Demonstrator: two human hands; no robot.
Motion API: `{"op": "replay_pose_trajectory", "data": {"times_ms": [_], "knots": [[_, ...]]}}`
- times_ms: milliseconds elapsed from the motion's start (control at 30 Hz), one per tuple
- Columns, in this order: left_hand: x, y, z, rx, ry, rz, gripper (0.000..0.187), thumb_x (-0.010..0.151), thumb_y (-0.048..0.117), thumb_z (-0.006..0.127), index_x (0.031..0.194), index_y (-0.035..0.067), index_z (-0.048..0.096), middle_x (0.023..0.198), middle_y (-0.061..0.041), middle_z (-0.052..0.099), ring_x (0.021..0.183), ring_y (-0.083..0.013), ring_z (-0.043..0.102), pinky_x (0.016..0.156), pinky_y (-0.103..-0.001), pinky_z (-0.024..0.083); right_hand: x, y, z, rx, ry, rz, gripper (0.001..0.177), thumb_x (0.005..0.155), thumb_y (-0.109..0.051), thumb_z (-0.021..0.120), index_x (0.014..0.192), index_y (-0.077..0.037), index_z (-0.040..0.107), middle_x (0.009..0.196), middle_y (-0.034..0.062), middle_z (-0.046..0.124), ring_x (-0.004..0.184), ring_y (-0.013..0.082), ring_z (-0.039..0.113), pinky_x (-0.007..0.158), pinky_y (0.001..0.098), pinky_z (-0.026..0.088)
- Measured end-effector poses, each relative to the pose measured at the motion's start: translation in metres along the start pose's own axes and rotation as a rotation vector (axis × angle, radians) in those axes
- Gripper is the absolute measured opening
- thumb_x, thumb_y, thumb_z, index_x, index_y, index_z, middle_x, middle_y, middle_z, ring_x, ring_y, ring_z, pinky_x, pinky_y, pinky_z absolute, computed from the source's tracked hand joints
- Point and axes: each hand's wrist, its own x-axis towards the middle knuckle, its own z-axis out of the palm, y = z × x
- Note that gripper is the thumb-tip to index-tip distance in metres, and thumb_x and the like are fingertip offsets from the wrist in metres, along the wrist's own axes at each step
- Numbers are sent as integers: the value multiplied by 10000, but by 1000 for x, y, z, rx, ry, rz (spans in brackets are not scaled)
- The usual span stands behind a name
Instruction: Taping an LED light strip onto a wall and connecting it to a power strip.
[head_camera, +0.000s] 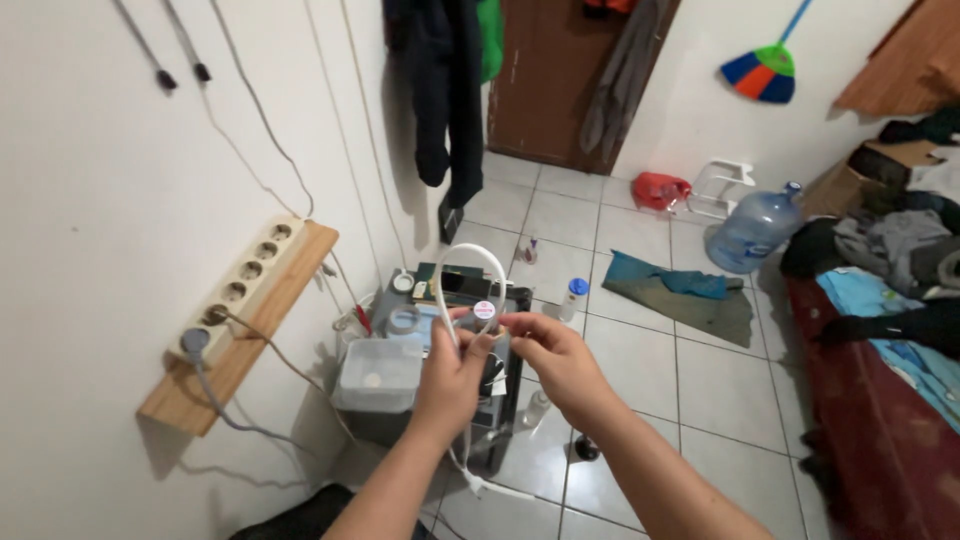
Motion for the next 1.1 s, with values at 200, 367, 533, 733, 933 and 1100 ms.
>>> {"op": "replay_pose_trajectory", "data": {"times_ms": [200,367,533,733,933,1100], "knots": [[-6,-12,19,24,92,-48,508,905,213,738,1308,50,474,787,-23,593,690,-103,547,641,-270,482,-6,73,-32,-432,-7,-15,500,819,-23,635,1306,-133,645,1203,25,684,1016,151,601,848,297,532],[-8,-51,35,-104,117,-31,449,928,157,716,1299,37,493,827,-9,615,719,-86,567,661,-256,499,-26,102,-8,-509,-103,4,752,745,-73,766,1445,-163,503,1362,77,591,1221,217,563,937,352,498],[0,-100,39,-239,161,-116,379,951,133,683,1272,29,511,843,-11,637,725,-77,604,669,-245,535,-12,163,12,-480,-152,-158,779,796,-142,854,1459,-74,450,1417,184,573,1334,316,539,1064,423,426],[-2,-175,22,-460,233,-298,356,949,112,654,1258,35,494,781,-21,612,661,-91,618,624,-251,549,7,235,44,-426,-199,332,478,954,-159,600,1425,-118,527,1238,177,726,1140,287,712,948,370,541],[-17,-273,13,-293,206,-287,362,910,83,700,1230,41,534,806,-7,620,696,-65,585,614,-236,497,23,319,68,-253,-158,-12,495,925,-8,566,1417,-24,513,1350,204,652,1274,315,620,1057,378,457],[-34,-327,12,-243,274,-269,192,975,134,655,1129,34,601,918,9,637,804,-45,574,693,-209,480,23,351,64,-345,-234,72,521,852,-65,702,1350,-20,554,1310,173,662,1250,315,630,1062,385,467]]}}
